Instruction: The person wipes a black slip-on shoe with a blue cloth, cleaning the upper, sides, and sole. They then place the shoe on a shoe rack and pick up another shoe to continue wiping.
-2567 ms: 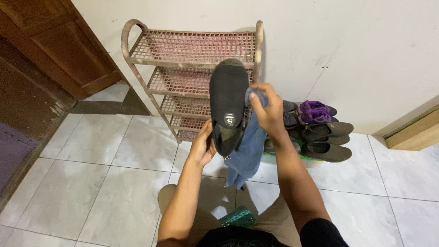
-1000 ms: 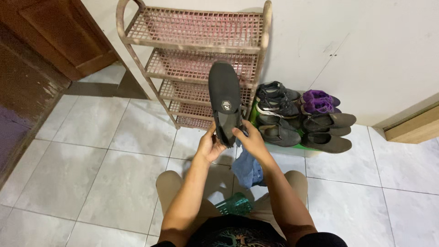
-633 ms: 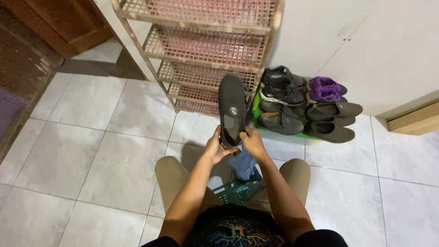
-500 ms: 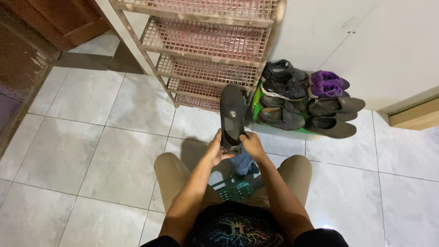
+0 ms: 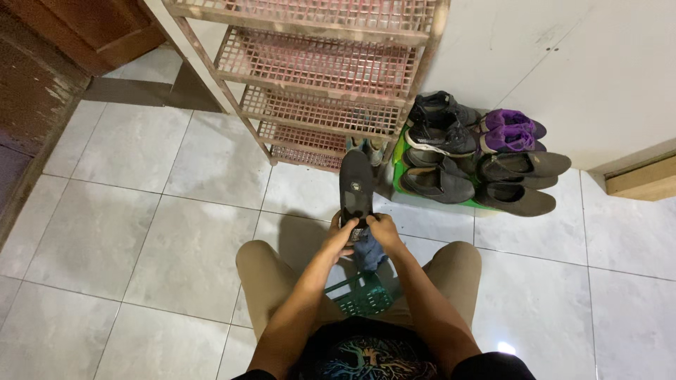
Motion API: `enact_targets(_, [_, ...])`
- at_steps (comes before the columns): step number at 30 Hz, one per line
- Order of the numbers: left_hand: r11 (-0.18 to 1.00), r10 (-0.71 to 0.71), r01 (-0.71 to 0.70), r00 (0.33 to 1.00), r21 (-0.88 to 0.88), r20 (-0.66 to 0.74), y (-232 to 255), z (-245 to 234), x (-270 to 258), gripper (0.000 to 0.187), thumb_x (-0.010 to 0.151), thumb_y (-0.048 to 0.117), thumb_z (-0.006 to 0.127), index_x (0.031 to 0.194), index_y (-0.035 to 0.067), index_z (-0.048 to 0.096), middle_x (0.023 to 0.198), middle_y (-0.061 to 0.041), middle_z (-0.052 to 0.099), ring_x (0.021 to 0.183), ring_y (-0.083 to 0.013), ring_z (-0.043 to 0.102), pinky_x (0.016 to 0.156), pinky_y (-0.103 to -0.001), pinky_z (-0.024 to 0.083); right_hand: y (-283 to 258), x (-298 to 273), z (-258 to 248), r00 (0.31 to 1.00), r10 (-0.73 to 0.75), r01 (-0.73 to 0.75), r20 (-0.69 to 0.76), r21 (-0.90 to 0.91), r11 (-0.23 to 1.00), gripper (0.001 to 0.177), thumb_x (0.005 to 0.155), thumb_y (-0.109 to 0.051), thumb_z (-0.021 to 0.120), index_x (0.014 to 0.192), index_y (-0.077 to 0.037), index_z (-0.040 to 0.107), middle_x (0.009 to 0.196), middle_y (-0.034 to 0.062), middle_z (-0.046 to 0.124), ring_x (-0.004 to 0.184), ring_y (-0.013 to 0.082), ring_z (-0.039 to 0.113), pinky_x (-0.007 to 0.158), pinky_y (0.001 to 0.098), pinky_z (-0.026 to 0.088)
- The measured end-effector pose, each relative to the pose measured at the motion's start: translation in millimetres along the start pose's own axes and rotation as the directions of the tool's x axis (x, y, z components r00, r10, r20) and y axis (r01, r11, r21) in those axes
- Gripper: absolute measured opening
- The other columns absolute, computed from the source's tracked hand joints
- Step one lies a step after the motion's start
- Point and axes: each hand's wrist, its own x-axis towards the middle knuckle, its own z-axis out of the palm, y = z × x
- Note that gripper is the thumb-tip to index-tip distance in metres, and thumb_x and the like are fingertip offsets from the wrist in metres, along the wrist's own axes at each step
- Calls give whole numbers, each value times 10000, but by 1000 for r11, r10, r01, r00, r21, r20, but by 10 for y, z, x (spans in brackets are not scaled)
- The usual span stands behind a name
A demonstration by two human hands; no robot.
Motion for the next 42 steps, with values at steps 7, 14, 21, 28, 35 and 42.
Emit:
enact_targets(7, [962,101,-100,995,-255,-7,119,-71,265,953,793,362,780,1592,311,263,1272,-130,680,1027,-243,689,807,-469,557,-290,229,156,999,-52,52,5,-12,999,464,883,-317,634,1169,37,726,1063,190,769,971,272,711,853,386,534])
enact_targets(14, [931,92,-120,991,-344,-97,448,-220,571,899,831,313,761,1600,260,299,1089,-65,748,810,-162,700,624,-357,508,-562,551,389,995,10,-15,100,47,999,495,882,-395,728,1063,64,759,950,175,752,831,258,688,765,382,524])
enact_targets(21, [920,144,-203,971,-335,-193,678,-380,896,871,850,254,781,1598,195,339,948,-88,735,644,-143,650,461,-291,454,-686,937,678,988,-16,-16,152,208,978,412,820,-318,758,1019,43,761,861,94,763,737,204,703,684,374,552])
enact_targets(28, [932,115,-184,968,-313,-225,885,-534,1383,761,870,264,768,1562,214,455,785,-29,691,544,-116,564,430,-293,417,-723,1314,956,991,-129,119,-23,-238,964,488,856,-307,714,1314,-143,683,1057,189,766,976,320,737,878,398,553])
enact_targets(35, [974,205,-223,941,-40,-270,1157,-610,1846,464,935,309,690,1373,163,659,745,-45,704,512,-175,606,406,-342,465,-823,1532,992,949,-262,313,176,-414,855,651,849,-270,631,1487,-272,504,1439,119,574,1255,380,588,1049,413,469])
enact_targets(42, [917,336,-367,923,-159,-189,1279,-492,2053,376,988,267,602,1331,118,638,867,-95,701,626,-191,624,503,-371,509,-882,1794,985,917,-346,398,197,-448,801,579,894,-334,667,1452,-215,566,1440,154,597,1307,367,584,1080,396,477])
